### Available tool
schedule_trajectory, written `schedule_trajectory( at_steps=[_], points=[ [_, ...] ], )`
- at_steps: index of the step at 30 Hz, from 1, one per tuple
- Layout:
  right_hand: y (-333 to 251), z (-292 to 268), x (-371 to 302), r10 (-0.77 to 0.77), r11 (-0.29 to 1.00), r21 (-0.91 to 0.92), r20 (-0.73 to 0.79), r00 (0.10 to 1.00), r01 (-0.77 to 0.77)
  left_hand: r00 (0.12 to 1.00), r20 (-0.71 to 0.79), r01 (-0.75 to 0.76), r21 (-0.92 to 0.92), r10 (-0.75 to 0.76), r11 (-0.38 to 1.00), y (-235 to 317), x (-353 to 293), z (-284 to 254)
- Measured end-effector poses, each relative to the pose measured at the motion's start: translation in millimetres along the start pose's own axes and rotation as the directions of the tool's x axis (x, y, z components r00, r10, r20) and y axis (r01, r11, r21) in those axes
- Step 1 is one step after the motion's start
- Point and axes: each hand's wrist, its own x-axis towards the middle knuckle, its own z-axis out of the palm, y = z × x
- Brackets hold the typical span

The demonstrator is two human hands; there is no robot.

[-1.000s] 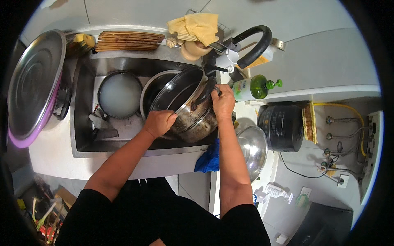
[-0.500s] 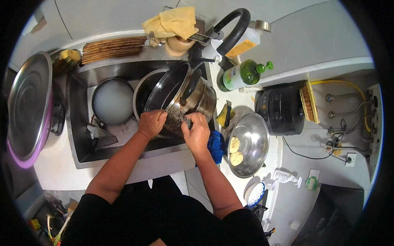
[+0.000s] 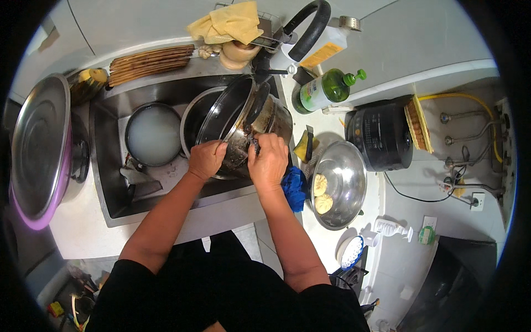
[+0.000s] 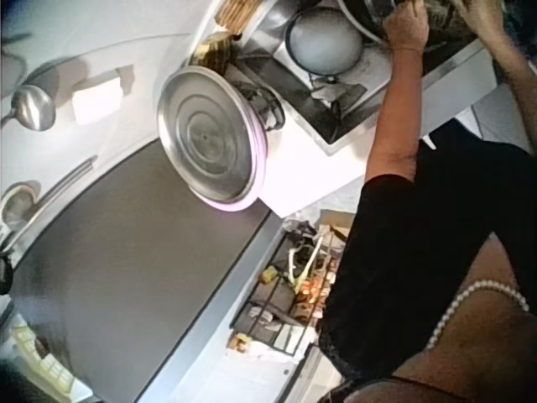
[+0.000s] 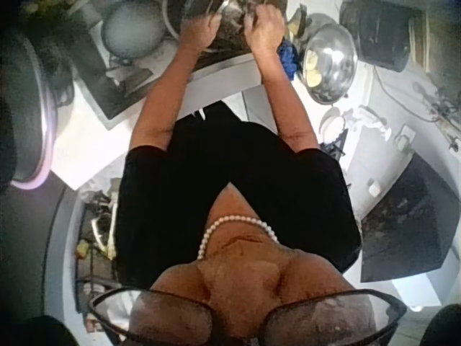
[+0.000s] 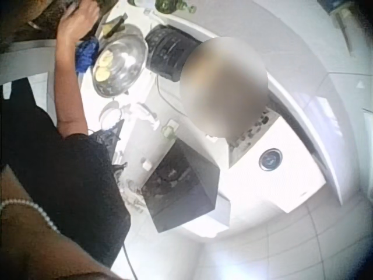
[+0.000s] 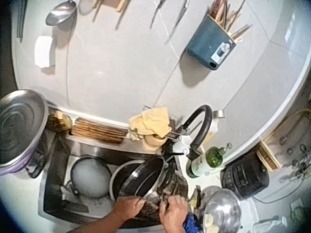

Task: The person scrubs a metal pot with a steel wool pad under running water in a kitchen sink. They rotate the pot to clean different areas and rinse it repeatedly.

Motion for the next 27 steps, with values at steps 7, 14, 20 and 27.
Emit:
schedule_trajectory(
  at_steps=[7, 14, 20, 27],
  points=[
    [-21.1, 5.6, 10.2, -0.149, 0.988, 0.027, 0.008, 0.989, 0.149, 0.998, 0.012, 0.055, -0.008, -0.055, 0.998, 3.7, -2.6, 2.1],
    [-8.0, 6.0, 3.5, 0.038, 0.997, 0.06, -0.001, 0.999, -0.037, 0.995, 0.073, 0.064, 0.071, -0.069, 0.995, 5.1, -5.7, 3.6],
    [57.8, -7.8, -23.1, 0.292, 0.936, 0.194, 0.032, 0.956, -0.293, 0.996, 0.049, 0.074, 0.062, -0.077, 0.995, 4.8, -5.5, 2.3],
    [157.6, 20.6, -31.1, 0.608, 0.785, 0.093, 0.071, 0.791, -0.612, 0.98, 0.041, 0.179, 0.222, -0.193, 0.958, 9.8, 31.0, -14.4]
  ],
)
